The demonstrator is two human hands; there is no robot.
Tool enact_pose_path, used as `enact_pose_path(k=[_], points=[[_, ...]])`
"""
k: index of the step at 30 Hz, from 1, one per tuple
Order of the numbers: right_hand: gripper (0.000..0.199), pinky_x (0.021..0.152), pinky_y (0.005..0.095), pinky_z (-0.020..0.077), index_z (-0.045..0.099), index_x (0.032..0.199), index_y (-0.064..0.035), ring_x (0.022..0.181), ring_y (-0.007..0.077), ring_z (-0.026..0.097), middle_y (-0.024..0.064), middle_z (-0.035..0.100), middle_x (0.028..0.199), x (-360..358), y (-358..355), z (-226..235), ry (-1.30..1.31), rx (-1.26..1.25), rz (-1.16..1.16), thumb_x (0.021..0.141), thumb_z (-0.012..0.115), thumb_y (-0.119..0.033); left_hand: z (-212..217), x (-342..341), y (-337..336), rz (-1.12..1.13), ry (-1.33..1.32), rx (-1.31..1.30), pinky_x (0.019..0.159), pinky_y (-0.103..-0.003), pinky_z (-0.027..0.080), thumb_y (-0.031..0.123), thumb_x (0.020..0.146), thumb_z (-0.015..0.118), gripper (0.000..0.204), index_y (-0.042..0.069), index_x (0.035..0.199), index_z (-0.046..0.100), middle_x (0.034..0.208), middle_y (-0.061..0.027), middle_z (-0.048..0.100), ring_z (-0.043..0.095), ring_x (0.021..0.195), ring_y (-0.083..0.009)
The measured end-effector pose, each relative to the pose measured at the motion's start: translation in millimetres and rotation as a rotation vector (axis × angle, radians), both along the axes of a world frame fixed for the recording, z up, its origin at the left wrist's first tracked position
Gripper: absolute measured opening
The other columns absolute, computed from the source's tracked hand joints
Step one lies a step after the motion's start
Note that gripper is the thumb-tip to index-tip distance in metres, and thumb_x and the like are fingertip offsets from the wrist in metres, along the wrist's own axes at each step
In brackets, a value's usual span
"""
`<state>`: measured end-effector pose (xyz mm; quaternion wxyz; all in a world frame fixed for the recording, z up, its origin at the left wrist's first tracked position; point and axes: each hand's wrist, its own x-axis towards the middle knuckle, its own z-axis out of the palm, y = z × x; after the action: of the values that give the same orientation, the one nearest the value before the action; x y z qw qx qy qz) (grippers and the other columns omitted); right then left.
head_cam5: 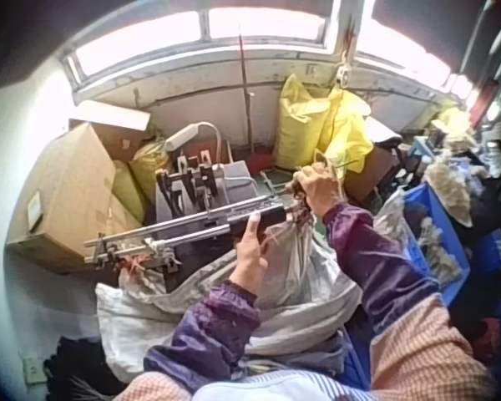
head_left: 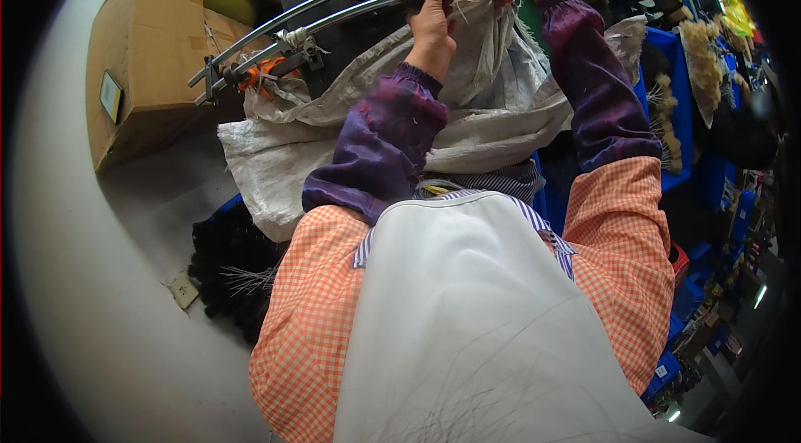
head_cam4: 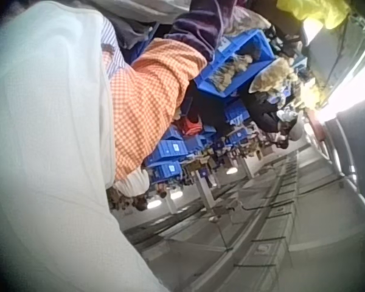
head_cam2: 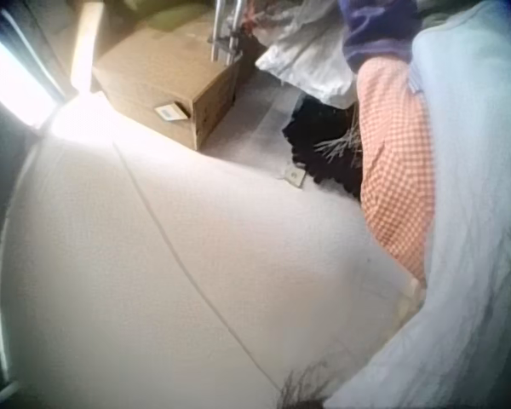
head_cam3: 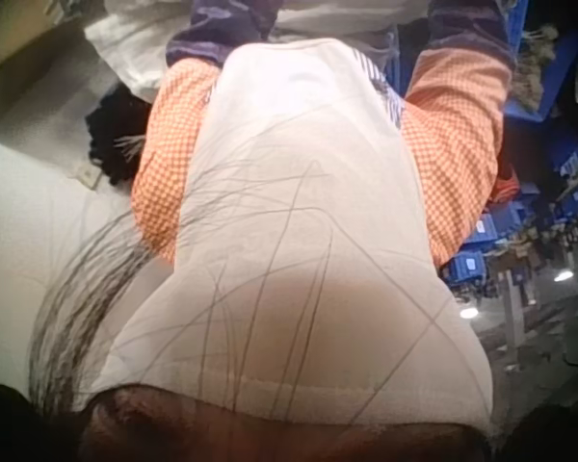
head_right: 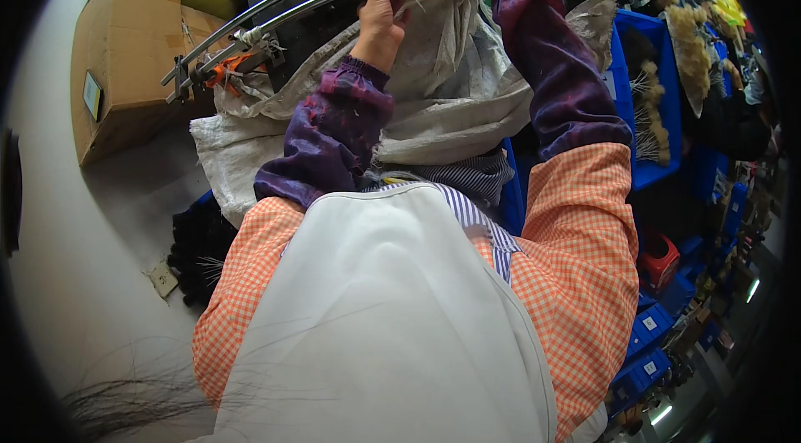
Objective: The recorder is assembling brush-like components using a production machine and sorting materials.
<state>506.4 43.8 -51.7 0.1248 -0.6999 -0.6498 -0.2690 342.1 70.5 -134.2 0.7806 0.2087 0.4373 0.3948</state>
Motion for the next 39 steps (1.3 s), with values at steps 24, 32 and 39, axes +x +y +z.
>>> enact_pose_path(k=[24,32,39], points=[[0.009,0.098,0.0468,0.0272,0.058,0.075,-0.0154,0.081,0.0185,0.053,0.0007,0.055,0.075,-90.6,48.9,-2.7,-0.101,-0.02,0.115,0.07,0.054,-0.009,4.0,-106.0,26.0,0.11,-0.025,-0.046,0.064,-0.033,0.035,0.041,0.061,0.076,0.041,0.016,0.085,0.054,0.076,0.0021,0.052,0.044,0.072,-0.0106],[0.006,0.097,0.0471,0.0271,0.057,0.073,-0.0145,0.08,0.0187,0.053,0.001,0.054,0.072,-105.2,56.1,-4.5,-0.038,-0.04,0.112,0.07,0.053,-0.009,-4.7,-121.1,30.9,0.125,-0.063,-0.058,0.072,-0.038,0.035,0.041,0.06,0.077,0.045,0.016,0.091,0.055,0.083,-0.0005,0.052,0.043,0.08,-0.0137],[0.005,0.096,0.0468,0.0273,0.057,0.073,-0.0132,0.079,0.0198,0.054,0.002,0.055,0.072,-103.8,52.8,-0.1,-0.017,-0.076,0.127,0.069,0.055,-0.01,-6.5,-120.8,31.9,0.112,-0.08,-0.027,0.072,-0.037,0.035,0.041,0.061,0.077,0.046,0.016,0.092,0.054,0.084,-0.0003,0.052,0.043,0.081,-0.0138]])
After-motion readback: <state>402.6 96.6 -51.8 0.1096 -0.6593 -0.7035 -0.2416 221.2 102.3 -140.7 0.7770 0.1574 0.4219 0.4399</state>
